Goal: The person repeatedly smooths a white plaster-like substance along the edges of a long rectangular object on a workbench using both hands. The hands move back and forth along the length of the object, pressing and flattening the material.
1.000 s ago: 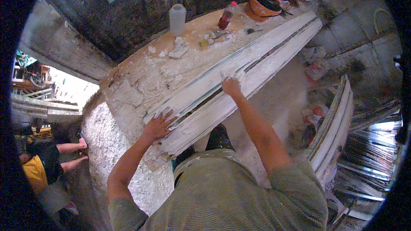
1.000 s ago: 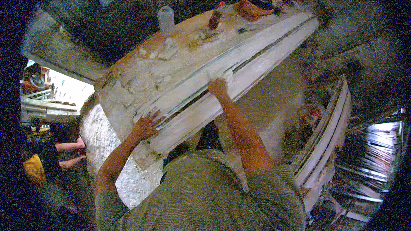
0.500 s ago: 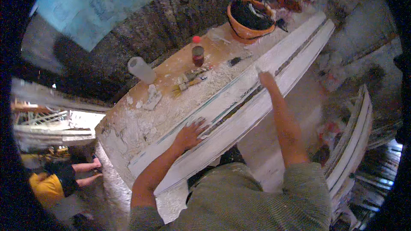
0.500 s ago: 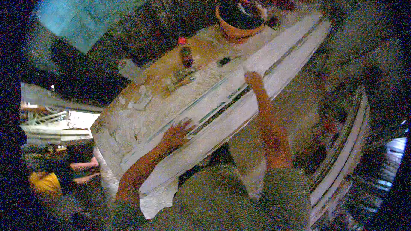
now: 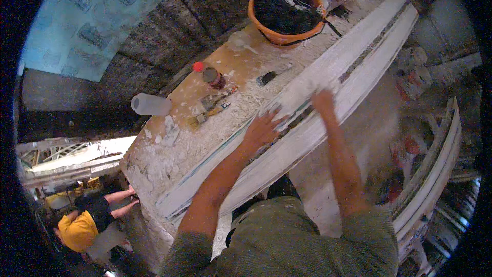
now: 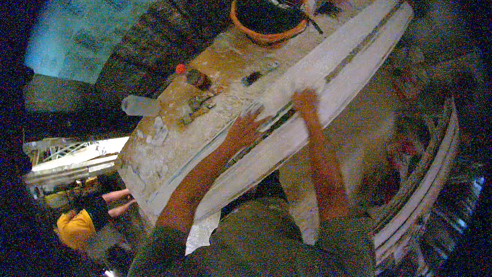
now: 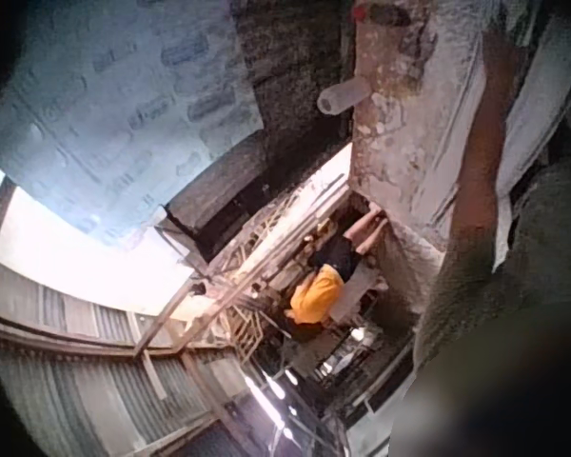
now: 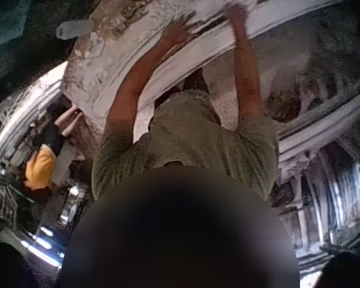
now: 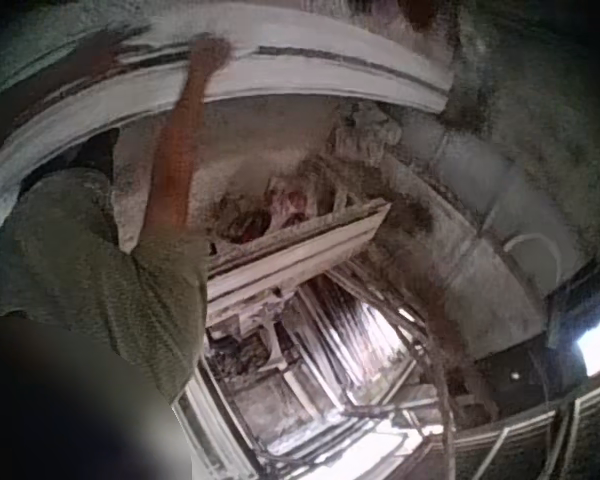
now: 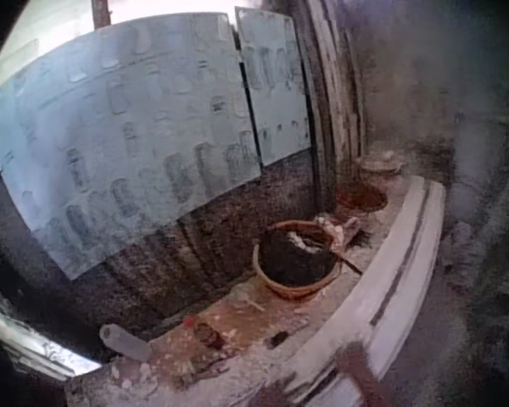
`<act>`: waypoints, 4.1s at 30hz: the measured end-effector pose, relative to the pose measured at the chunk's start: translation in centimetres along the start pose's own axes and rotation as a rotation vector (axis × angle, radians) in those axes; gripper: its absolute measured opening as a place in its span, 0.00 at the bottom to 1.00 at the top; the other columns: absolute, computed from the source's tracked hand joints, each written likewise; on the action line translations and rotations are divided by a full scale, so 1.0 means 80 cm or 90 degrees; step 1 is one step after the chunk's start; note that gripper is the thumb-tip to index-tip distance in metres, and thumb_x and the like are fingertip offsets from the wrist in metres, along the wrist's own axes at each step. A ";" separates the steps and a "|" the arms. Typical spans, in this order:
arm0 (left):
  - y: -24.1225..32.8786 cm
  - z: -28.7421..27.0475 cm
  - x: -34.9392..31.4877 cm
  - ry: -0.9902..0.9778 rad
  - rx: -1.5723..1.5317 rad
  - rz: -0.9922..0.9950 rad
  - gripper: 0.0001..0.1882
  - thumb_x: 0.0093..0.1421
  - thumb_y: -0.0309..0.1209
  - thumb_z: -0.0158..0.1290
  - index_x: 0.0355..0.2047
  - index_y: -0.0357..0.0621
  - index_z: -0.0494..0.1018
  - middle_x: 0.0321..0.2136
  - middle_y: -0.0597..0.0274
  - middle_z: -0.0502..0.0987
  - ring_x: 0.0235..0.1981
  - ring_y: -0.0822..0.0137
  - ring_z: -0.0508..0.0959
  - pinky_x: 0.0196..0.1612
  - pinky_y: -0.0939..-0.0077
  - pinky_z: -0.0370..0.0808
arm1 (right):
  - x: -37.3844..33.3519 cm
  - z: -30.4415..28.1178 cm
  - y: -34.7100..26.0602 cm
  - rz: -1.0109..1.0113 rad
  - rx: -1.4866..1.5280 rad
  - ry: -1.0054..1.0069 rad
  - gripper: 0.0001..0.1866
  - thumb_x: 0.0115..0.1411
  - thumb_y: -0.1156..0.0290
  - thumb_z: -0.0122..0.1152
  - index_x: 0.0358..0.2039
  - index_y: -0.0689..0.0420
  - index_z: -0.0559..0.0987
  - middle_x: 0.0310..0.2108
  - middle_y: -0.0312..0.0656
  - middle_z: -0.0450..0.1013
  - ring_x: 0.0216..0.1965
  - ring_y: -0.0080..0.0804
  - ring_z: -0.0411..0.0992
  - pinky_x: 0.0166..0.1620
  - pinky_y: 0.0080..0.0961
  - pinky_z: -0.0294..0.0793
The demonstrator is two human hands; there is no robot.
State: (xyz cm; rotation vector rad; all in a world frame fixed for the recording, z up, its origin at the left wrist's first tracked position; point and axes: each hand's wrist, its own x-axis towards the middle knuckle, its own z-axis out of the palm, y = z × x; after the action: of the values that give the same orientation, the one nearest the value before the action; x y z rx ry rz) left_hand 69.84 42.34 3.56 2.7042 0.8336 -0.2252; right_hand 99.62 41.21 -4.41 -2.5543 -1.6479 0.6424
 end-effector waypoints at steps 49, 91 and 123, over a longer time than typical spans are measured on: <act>-0.018 0.170 -0.660 0.496 -0.185 -0.625 0.35 0.73 0.32 0.46 0.76 0.41 0.46 0.75 0.42 0.50 0.76 0.40 0.45 0.75 0.45 0.42 | -0.512 0.252 -0.570 -0.545 0.036 -0.176 0.21 0.63 0.52 0.56 0.41 0.56 0.86 0.46 0.56 0.76 0.54 0.63 0.71 0.54 0.67 0.69; 0.090 -0.028 0.379 0.002 -0.233 0.074 0.46 0.65 0.51 0.54 0.76 0.49 0.47 0.76 0.52 0.50 0.72 0.45 0.60 0.68 0.48 0.66 | 0.334 -0.124 0.299 -0.086 -0.246 0.142 0.20 0.69 0.61 0.49 0.56 0.51 0.80 0.47 0.50 0.80 0.52 0.57 0.75 0.56 0.63 0.66; 0.002 0.050 -0.270 -0.104 -0.050 -0.294 0.32 0.69 0.52 0.48 0.73 0.77 0.56 0.76 0.58 0.50 0.72 0.44 0.58 0.71 0.40 0.58 | -0.077 0.184 -0.018 -0.563 -0.058 0.018 0.32 0.63 0.55 0.57 0.67 0.52 0.71 0.64 0.64 0.64 0.62 0.71 0.63 0.64 0.67 0.59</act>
State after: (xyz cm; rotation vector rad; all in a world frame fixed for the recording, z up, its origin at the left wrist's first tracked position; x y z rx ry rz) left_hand 51.98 29.58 4.93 2.3478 1.3709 -0.4938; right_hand 90.91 33.61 -15.53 -1.5565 -2.5167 0.4349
